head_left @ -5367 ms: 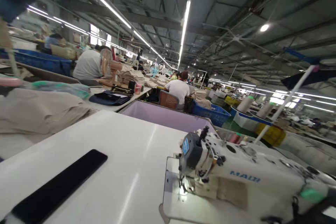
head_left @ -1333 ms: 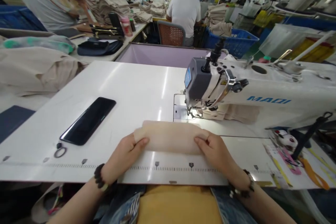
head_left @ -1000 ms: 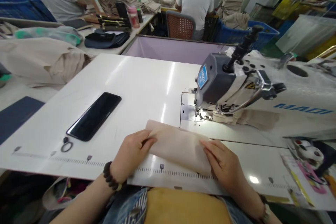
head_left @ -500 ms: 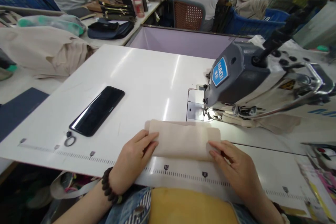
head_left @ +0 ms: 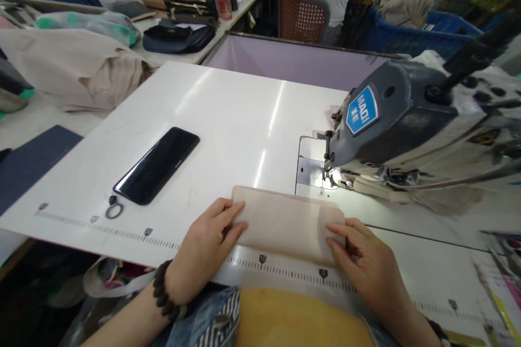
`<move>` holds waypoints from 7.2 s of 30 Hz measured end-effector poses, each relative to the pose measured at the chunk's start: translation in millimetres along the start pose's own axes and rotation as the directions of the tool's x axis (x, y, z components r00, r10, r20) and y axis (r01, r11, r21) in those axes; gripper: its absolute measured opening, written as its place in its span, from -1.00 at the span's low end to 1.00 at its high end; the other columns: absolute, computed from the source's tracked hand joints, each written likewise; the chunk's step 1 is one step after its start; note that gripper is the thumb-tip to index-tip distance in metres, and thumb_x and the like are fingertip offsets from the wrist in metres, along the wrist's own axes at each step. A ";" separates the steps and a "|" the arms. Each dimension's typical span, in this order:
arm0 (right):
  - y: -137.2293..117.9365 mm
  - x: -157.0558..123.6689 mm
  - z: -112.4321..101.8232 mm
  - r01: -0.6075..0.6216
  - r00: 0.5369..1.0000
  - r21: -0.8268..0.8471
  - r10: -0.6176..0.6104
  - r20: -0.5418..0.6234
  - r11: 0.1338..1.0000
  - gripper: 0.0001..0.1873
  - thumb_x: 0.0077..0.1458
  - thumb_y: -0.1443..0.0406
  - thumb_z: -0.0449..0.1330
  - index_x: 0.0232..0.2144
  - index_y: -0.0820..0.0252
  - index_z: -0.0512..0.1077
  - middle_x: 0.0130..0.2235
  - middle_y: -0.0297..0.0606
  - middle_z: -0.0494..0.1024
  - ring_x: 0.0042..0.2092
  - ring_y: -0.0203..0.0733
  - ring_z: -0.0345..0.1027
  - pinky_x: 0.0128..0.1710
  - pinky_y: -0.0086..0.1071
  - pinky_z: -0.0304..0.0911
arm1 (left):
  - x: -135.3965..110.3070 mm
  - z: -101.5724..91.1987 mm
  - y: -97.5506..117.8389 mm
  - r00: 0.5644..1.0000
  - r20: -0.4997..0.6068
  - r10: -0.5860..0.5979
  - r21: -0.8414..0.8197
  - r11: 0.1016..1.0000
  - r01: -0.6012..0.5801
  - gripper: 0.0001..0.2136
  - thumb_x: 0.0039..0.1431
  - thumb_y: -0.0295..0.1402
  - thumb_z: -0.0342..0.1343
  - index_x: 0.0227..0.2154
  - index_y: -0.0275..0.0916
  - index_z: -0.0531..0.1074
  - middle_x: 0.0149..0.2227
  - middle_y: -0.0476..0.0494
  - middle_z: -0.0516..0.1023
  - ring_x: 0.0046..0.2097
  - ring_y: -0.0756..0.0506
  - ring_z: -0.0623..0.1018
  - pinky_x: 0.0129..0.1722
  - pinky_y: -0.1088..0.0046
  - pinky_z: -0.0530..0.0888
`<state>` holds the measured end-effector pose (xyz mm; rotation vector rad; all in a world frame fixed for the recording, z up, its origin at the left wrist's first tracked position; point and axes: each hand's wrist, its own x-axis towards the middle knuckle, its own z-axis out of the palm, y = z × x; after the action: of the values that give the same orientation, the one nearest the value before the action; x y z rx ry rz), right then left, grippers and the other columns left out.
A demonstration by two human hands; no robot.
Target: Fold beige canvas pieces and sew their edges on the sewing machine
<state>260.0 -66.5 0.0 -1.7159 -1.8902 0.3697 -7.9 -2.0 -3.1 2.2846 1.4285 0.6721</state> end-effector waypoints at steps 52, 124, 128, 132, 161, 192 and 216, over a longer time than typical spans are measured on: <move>-4.3 9.5 7.5 -0.093 0.993 0.058 0.088 0.077 0.994 -0.76 0.12 0.34 0.00 -0.21 0.27 0.41 -0.31 -0.19 0.41 -0.31 -0.22 0.32 -0.32 -0.41 0.28 | 2.1 -3.3 -10.6 0.999 0.025 0.027 0.110 0.993 -0.029 -0.71 0.20 -0.25 -0.08 -0.21 -0.31 0.44 -0.32 -0.06 0.41 -0.43 0.04 0.46 -0.38 0.57 0.44; -0.8 38.6 -5.6 0.465 0.819 -0.016 -0.423 0.388 0.885 -0.56 0.15 0.19 0.01 0.03 0.33 0.23 0.08 0.05 0.27 0.10 -0.03 0.12 0.08 -0.08 0.03 | 29.8 22.5 40.8 0.839 0.367 0.402 0.286 0.809 -0.513 -0.68 0.20 -0.19 -0.04 -0.12 -0.34 0.33 -0.13 -0.27 0.41 -0.09 -0.22 0.41 -0.07 0.14 0.35; 14.2 54.0 -22.9 0.501 0.794 -0.047 -0.438 0.421 0.864 -0.69 0.09 0.46 -0.06 -0.14 0.25 0.36 -0.10 -0.13 0.46 -0.08 -0.14 0.29 -0.01 -0.11 0.09 | 85.9 28.2 42.0 0.794 0.419 0.441 0.288 0.764 -0.577 -0.77 0.22 -0.33 -0.04 -0.15 -0.36 0.33 -0.06 -0.27 0.37 0.03 -0.23 0.34 0.04 0.08 0.24; 36.0 61.9 -24.7 0.590 0.736 0.002 -0.538 0.411 0.807 -0.65 0.04 0.52 -0.08 -0.21 0.22 0.40 -0.04 -0.23 0.45 -0.05 -0.17 0.26 0.01 -0.16 0.07 | 113.4 40.8 57.8 0.705 0.491 0.511 0.197 0.724 -0.661 -0.83 0.24 -0.47 -0.10 -0.26 -0.36 0.38 -0.12 -0.24 0.41 -0.05 -0.13 0.40 -0.03 0.29 0.34; 55.8 54.5 -13.0 0.523 0.847 -0.219 -0.476 0.236 0.823 -0.67 0.17 0.42 -0.13 -0.17 0.29 0.40 -0.40 -0.21 0.33 -0.36 -0.20 0.11 -0.35 -0.33 0.04 | 128.1 69.7 55.4 0.704 0.403 0.584 0.110 0.733 -0.671 -0.69 0.22 -0.37 -0.04 -0.02 -0.42 0.26 0.03 -0.29 0.34 0.13 -0.16 0.27 0.15 0.27 0.22; 51.6 46.0 -25.4 0.664 0.738 -0.124 -0.619 0.268 0.738 -0.71 0.12 0.37 -0.07 -0.19 0.33 0.39 -0.42 -0.23 0.35 -0.40 -0.20 0.10 -0.39 -0.32 0.05 | 110.4 57.9 64.9 0.716 0.261 0.647 -0.188 0.762 -0.620 -0.78 0.20 -0.43 -0.06 -0.49 -0.33 0.42 -0.40 -0.13 0.47 -0.33 -0.02 0.45 -0.33 0.46 0.44; 44.6 42.9 -22.9 0.546 0.760 -0.119 -0.431 0.486 0.829 -0.68 0.17 0.22 -0.07 -0.18 0.30 0.37 -0.39 -0.22 0.43 -0.41 -0.23 0.21 -0.39 -0.33 0.03 | 104.0 66.9 66.8 0.554 0.247 0.795 -0.071 0.585 -0.808 -0.77 0.21 -0.48 -0.09 -0.51 -0.36 0.39 -0.34 -0.17 0.49 -0.30 -0.06 0.45 -0.27 0.40 0.46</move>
<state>308.4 -21.8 3.3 -1.2565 -2.7419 0.3321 118.1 60.4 -1.3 2.8987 0.1798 0.5235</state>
